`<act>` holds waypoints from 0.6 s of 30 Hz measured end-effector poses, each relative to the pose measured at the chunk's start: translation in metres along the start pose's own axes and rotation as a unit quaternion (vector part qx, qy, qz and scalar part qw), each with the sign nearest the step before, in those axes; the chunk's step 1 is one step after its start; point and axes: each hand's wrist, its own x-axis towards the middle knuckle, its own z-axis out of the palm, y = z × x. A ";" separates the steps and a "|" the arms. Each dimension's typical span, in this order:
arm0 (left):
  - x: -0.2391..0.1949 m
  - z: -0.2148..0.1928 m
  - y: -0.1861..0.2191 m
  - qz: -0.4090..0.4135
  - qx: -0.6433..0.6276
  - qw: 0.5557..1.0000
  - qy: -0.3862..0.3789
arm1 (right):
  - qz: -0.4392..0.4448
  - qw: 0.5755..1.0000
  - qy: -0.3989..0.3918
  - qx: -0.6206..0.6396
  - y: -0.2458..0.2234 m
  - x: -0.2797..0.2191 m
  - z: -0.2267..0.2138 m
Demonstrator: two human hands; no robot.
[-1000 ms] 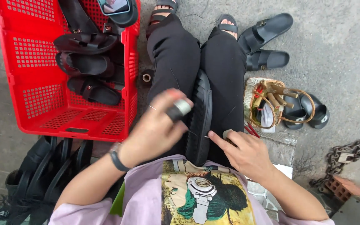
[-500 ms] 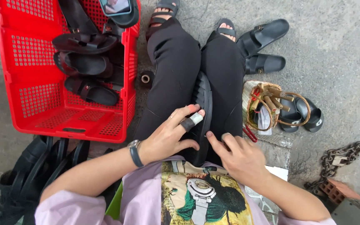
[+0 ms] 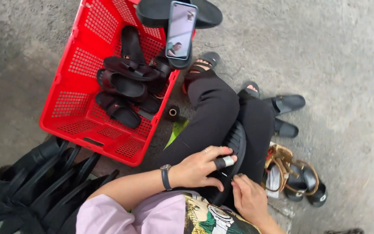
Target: The person sits on the ground and sews a black shoe sole using a needle and thread. They repeatedly push the needle through the sole and pull the thread to stitch it, while a red basket of shoes and a smartphone are visible nearby.
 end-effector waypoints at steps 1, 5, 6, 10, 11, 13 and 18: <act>0.000 -0.001 -0.001 -0.003 -0.001 1.000 0.007 | -0.005 1.000 -0.006 -0.001 0.002 -0.001 0.004; -0.003 -0.003 -0.006 0.005 -0.012 1.000 0.010 | -0.001 0.999 0.034 -0.003 0.007 -0.009 0.015; -0.002 -0.003 -0.007 0.009 -0.016 1.000 0.004 | -0.004 0.999 0.042 -0.006 0.009 -0.011 0.016; 0.002 -0.005 -0.005 0.019 -0.018 1.000 0.001 | -0.016 0.999 0.040 0.008 0.002 -0.001 0.007; 0.002 -0.005 -0.004 0.011 -0.014 1.000 -0.001 | -0.016 0.999 0.037 0.010 0.003 0.000 0.006; 0.001 -0.005 -0.003 0.001 -0.008 1.000 0.001 | -0.018 0.999 0.032 0.014 0.002 -0.001 0.006; -0.002 -0.002 -0.003 0.003 -0.005 1.000 0.013 | -0.013 0.999 0.040 0.006 0.001 -0.003 0.008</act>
